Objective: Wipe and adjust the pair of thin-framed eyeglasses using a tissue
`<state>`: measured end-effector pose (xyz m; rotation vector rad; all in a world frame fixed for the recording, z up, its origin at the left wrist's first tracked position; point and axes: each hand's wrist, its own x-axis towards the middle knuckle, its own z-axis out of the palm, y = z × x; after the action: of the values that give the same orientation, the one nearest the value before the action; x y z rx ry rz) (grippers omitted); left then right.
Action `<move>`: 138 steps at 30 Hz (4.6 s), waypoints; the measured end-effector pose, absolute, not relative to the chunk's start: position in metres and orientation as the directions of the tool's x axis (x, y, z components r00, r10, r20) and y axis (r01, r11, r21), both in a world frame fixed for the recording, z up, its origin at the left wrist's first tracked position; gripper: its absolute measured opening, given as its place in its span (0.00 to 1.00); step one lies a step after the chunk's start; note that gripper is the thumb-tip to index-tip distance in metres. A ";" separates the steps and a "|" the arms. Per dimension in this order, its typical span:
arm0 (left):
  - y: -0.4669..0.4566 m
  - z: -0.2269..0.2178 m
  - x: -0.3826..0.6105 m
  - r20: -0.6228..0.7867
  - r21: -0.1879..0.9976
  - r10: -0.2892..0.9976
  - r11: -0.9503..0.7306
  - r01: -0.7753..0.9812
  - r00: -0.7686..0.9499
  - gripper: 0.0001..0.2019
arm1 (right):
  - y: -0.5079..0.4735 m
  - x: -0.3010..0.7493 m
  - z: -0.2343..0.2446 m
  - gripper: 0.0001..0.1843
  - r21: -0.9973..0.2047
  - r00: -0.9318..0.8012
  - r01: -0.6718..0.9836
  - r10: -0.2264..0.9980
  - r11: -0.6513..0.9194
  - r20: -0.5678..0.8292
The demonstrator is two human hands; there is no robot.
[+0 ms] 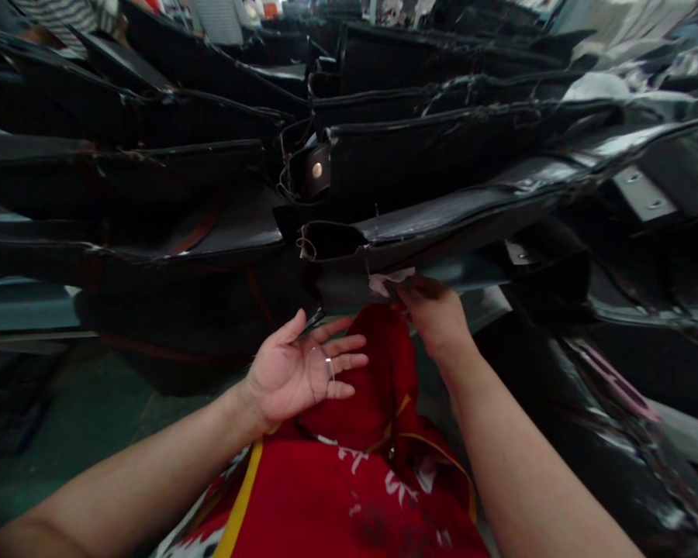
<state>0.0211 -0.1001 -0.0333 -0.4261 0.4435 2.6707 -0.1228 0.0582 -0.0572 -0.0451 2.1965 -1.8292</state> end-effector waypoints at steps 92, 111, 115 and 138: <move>-0.094 -0.089 0.028 -0.477 0.859 -0.168 0.121 -0.498 -0.863 0.19 | 0.107 -0.002 -0.051 0.09 -0.815 -0.357 0.578 -0.884 0.045 -0.303; -0.083 -0.069 0.027 -0.392 0.918 -0.161 0.003 -0.398 -0.906 0.18 | 0.074 -0.007 -0.075 0.11 -0.961 -0.720 0.212 -0.637 0.176 -0.275; -0.088 -0.080 0.028 -0.448 0.894 -0.202 -0.078 -0.442 -0.871 0.16 | 0.069 -0.010 -0.075 0.15 -0.947 -0.694 0.305 -0.659 0.098 -0.291; -0.095 -0.089 0.041 -0.533 0.845 -0.173 -0.163 -0.509 -0.828 0.12 | 0.042 -0.014 -0.101 0.09 -0.934 -0.809 -0.110 -0.576 0.340 -0.115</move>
<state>0.0407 -0.0951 -0.0885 -0.7843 1.8605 2.0890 -0.0141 0.0424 -0.1013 -0.6013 2.1818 -1.4706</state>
